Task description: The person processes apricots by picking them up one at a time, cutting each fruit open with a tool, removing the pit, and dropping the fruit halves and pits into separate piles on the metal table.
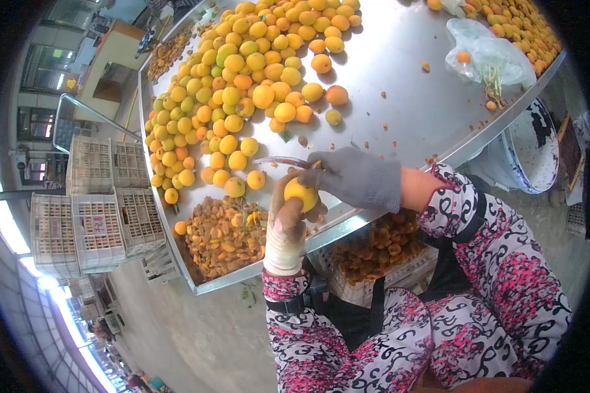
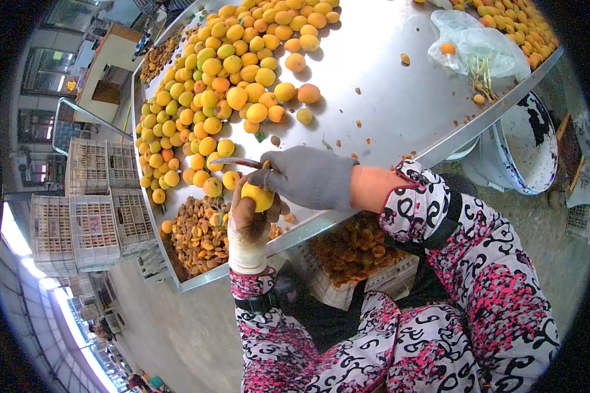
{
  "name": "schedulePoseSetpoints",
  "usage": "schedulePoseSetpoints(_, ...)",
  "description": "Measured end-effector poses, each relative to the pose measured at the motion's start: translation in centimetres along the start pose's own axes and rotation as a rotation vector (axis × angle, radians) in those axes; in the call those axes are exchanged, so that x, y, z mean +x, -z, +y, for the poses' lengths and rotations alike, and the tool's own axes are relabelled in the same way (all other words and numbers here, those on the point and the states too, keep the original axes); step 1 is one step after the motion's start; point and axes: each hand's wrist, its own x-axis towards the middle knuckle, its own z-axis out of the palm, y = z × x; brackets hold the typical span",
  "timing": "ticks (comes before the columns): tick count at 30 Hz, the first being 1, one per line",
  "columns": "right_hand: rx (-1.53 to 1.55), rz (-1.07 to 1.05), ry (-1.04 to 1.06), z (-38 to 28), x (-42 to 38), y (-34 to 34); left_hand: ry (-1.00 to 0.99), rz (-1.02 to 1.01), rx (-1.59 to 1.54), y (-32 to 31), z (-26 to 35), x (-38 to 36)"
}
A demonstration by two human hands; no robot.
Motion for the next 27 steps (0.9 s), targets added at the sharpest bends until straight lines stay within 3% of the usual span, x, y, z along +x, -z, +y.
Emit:
schedulePoseSetpoints(5,-0.059,0.000,-0.088,-0.5,0.3,-0.4,0.020,0.027,-0.076,-0.5,0.0,0.0)
schedulePoseSetpoints(11,-0.065,-0.081,-0.115,0.7,1.0,-0.7,0.014,0.209,0.204,-1.8,1.0,0.0)
schedulePoseSetpoints(14,-0.205,0.010,-0.099,0.1,0.6,-0.5,-0.106,0.265,0.465,-1.6,0.3,0.2)
schedulePoseSetpoints(16,-0.316,-0.006,-0.167,0.6,1.0,0.0,-0.319,0.398,0.475,-2.8,0.4,0.0)
schedulePoseSetpoints(17,-0.423,-0.017,-0.236,0.8,1.2,0.3,-0.454,0.420,0.646,-2.3,0.7,-0.2)
schedulePoseSetpoints(18,-0.420,-0.013,-0.232,0.8,1.3,0.6,-0.478,0.385,0.383,-2.7,0.8,-0.2)
schedulePoseSetpoints(20,-0.225,0.135,-0.105,-0.1,1.1,1.0,-0.344,0.294,0.268,-1.5,1.6,0.3)
schedulePoseSetpoints(27,-0.121,-0.040,0.010,-0.7,-0.4,0.2,-0.299,0.209,0.125,-0.7,1.3,0.3)
